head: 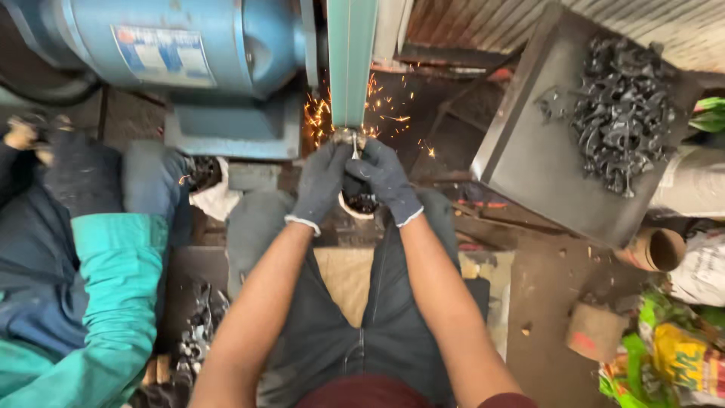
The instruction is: The person sits on the floor at a bench grinder and grinds small dark metal castings, holding each piece against the spinning belt to remove excess material, producing sparks, then places finished pieces on a metal tray beside them and picks up the next casting from a container.
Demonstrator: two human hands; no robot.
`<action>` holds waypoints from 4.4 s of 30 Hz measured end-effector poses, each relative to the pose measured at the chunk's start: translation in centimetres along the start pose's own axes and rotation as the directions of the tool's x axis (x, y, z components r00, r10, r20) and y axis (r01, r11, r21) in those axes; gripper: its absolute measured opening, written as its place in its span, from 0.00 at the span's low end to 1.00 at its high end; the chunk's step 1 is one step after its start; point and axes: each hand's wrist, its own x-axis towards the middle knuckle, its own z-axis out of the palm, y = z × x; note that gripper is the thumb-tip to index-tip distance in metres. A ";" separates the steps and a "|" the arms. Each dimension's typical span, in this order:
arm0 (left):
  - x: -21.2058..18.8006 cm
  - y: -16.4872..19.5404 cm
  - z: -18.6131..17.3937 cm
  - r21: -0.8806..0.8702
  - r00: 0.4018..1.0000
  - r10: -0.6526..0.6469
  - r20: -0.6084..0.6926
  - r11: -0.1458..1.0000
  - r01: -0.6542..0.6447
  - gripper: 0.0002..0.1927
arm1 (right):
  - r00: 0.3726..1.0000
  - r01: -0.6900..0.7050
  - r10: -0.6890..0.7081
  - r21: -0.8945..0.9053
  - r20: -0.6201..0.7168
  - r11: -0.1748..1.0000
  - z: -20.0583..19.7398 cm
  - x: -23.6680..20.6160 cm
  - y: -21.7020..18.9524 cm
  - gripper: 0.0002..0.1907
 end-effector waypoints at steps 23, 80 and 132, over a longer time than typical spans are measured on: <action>-1.9 5.0 -2.7 0.056 0.987 -0.096 0.125 0.994 0.089 0.24 | 0.995 0.024 -0.020 -0.035 0.098 0.999 0.0 -1.8 -1.4 0.29; -2.1 4.8 3.8 0.702 0.860 -0.153 0.487 0.655 -0.281 0.22 | 0.631 -0.428 -0.691 -0.901 -0.353 0.070 -29.1 -0.5 -11.3 0.22; -0.5 2.5 -0.5 0.575 0.977 0.109 -0.182 0.818 0.016 0.21 | 0.931 0.124 -0.290 -0.552 -0.224 0.824 -1.0 1.6 5.0 0.13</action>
